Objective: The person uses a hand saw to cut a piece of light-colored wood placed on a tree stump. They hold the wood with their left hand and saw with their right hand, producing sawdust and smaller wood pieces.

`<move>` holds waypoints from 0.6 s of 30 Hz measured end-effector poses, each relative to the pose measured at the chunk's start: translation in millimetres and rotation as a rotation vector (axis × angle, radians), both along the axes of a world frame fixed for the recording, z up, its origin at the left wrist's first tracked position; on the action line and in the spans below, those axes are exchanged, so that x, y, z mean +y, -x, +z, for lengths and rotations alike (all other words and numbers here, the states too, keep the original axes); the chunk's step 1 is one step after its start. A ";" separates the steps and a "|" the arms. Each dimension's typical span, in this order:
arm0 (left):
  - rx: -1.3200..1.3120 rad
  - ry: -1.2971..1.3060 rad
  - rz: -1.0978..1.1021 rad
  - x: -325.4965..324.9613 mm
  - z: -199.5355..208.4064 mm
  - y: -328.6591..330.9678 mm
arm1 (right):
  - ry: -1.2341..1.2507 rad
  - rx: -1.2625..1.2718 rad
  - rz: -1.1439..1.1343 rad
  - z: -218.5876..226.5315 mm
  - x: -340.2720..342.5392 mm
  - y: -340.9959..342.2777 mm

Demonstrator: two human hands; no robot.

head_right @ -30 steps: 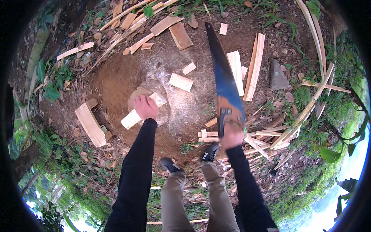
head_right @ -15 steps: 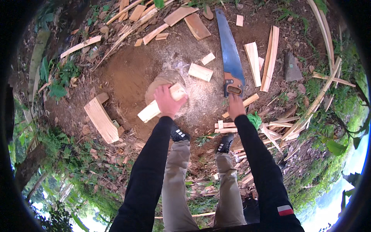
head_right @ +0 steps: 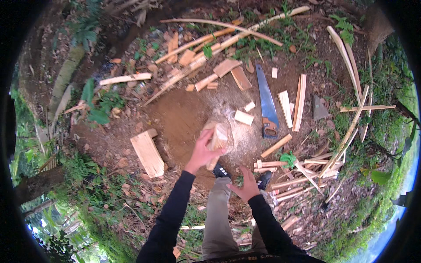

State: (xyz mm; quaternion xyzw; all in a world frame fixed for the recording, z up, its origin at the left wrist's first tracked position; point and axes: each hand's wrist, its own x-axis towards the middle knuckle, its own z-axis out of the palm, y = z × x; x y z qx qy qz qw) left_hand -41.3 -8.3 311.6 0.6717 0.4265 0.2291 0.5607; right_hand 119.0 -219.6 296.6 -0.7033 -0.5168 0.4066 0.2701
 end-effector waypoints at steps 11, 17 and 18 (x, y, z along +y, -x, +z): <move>-0.930 0.421 -0.081 -82.6 295.8 -99.1 | -0.523 0.222 0.154 304.0 47.5 -105.6; -1.037 0.498 -0.105 -136.5 427.6 -160.8 | -0.240 0.834 0.022 399.7 -17.8 -124.1; -1.033 0.476 -0.124 -144.4 439.6 -162.0 | -0.292 0.816 0.021 410.9 -25.2 -120.2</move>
